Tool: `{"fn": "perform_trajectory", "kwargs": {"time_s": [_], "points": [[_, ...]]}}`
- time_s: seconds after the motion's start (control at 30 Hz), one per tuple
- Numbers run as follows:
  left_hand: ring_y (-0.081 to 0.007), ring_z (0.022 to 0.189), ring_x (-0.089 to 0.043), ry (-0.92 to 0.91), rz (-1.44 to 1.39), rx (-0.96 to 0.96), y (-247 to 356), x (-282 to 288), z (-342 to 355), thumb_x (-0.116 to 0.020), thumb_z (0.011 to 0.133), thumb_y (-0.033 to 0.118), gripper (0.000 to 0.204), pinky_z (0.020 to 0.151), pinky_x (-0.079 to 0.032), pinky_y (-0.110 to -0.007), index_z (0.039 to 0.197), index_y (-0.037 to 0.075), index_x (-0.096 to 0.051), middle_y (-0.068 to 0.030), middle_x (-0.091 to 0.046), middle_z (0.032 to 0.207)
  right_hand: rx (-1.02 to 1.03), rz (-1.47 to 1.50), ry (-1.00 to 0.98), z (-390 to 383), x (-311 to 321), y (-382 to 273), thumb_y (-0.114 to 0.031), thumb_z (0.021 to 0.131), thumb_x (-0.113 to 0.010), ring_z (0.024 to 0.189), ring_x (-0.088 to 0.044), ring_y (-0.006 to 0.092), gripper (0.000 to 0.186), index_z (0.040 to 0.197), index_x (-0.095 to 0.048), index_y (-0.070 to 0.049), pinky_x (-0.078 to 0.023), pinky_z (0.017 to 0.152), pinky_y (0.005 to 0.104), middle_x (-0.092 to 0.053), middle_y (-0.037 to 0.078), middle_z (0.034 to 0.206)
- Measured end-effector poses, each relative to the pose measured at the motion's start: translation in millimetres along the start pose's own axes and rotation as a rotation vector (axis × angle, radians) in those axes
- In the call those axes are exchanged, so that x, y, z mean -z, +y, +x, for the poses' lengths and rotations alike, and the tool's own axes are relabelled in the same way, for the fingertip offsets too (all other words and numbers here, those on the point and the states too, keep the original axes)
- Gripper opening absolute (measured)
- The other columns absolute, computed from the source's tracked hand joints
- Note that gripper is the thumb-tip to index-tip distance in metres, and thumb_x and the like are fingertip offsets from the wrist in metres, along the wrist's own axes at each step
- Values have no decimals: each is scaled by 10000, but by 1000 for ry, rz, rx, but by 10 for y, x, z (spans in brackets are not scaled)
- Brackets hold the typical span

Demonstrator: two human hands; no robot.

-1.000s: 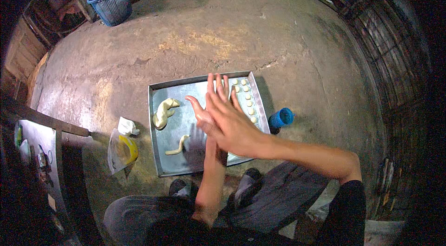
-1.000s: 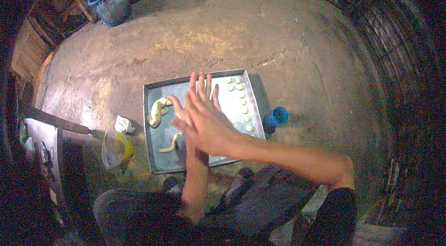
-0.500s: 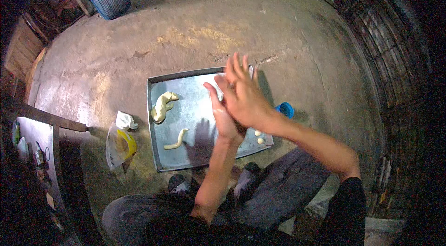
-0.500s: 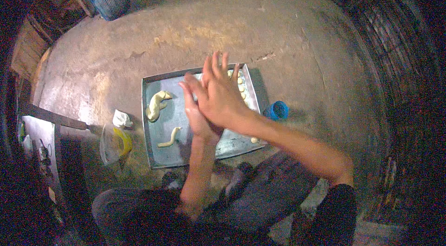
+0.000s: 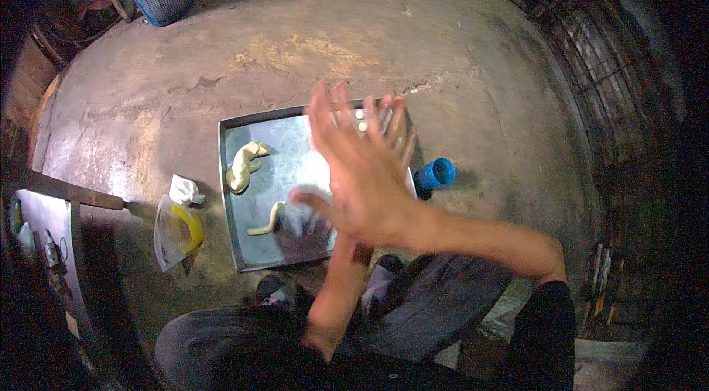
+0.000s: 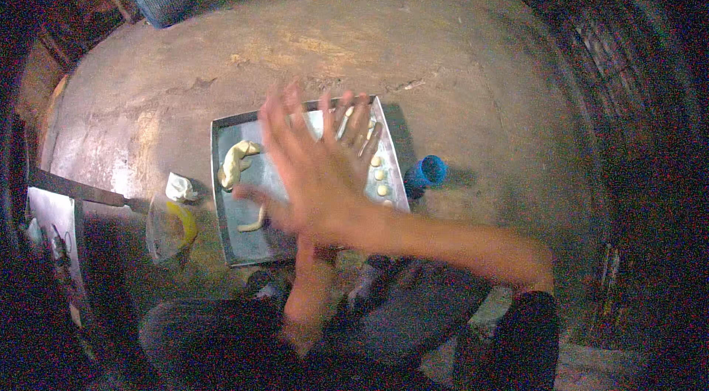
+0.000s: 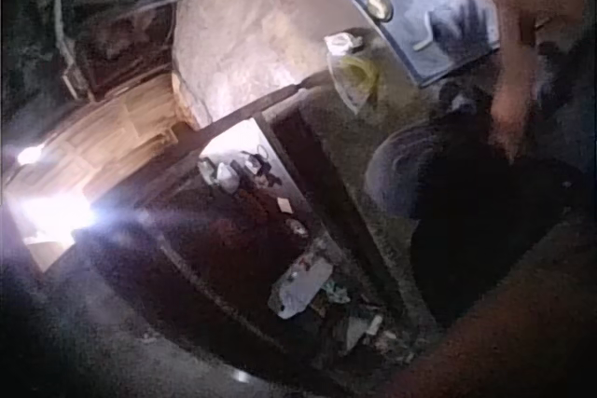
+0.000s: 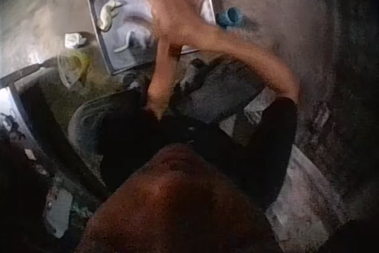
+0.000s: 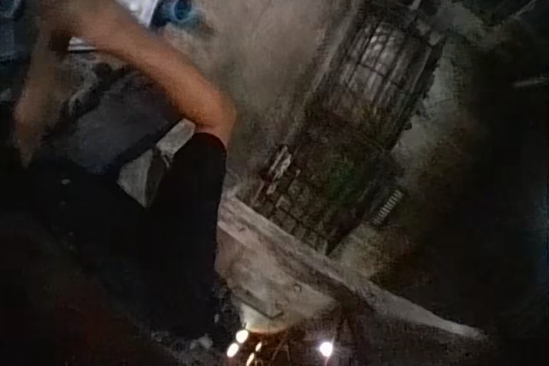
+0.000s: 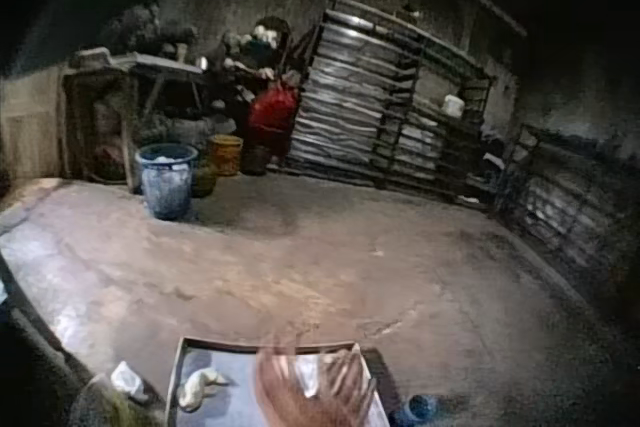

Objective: The person rolls pieces of dough by hand on a metal tray and arranges them into rows.

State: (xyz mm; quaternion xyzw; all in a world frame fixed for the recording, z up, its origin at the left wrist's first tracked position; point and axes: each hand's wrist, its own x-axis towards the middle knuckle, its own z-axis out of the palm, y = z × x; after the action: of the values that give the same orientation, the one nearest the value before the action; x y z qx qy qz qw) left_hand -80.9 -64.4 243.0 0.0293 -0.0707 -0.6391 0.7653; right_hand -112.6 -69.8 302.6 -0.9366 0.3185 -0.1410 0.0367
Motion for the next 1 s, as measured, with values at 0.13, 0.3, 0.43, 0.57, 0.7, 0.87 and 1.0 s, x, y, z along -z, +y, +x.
{"fn": "perform_trajectory", "kwargs": {"time_s": [0.13,0.3,0.43,0.57,0.7,0.87,1.0], "points": [[-281,1509,-307,-61,-140,-7,129,286,96,-256,974,785,1007,1248,-221,-410,1605,2,-207,-139,-288,1652,41,-55,-195,-370,-80,112,-698,977,-388,1505,-80,578,1032,1496,-267,186,-22,1178,720,-140,398,1607],[-293,1501,-319,100,15,57,-125,124,-165,-264,964,796,1023,1244,-231,-418,1602,-2,-210,-144,-297,1647,-179,170,104,-46,-43,358,-698,975,-409,1515,-78,555,1028,1534,-222,145,-32,1202,672,-154,377,1616],[-303,1495,-329,29,-93,47,80,155,-89,-270,957,805,1036,1241,-238,-424,1600,-6,-212,-147,-305,1642,21,118,-55,-146,79,5,-665,983,-435,1540,-68,500,989,1580,-184,83,-15,1218,637,-151,301,1657],[-312,1489,-338,-121,-388,94,134,243,19,-277,950,814,1049,1238,-245,-431,1597,-9,-215,-151,-313,1638,-29,143,-15,-299,-88,228,-794,927,-358,1508,-107,562,1137,1501,-258,183,-29,1176,721,-200,414,1582],[-322,1506,-312,129,106,155,-170,-11,-104,-286,943,816,1031,1243,-233,-461,1619,45,-179,-153,-294,1648,-202,127,107,15,-83,483,-785,924,-399,1512,-127,544,1116,1497,-293,167,-35,1186,704,-209,402,1588],[-326,1514,-291,-64,-152,50,15,325,78,-282,960,791,992,1241,-227,-478,1616,52,-196,-165,-272,1653,70,164,-138,-184,42,-54,-768,926,-434,1532,-71,520,1089,1578,-210,76,32,1198,665,-112,326,1654],[-329,1520,-273,-79,-245,104,-50,419,8,-279,973,770,961,1239,-222,-491,1613,57,-210,-174,-254,1657,-107,-18,-52,-231,-142,337,-784,929,-370,1520,-141,519,1069,1543,-292,87,-38,1200,677,-213,357,1609]]}}
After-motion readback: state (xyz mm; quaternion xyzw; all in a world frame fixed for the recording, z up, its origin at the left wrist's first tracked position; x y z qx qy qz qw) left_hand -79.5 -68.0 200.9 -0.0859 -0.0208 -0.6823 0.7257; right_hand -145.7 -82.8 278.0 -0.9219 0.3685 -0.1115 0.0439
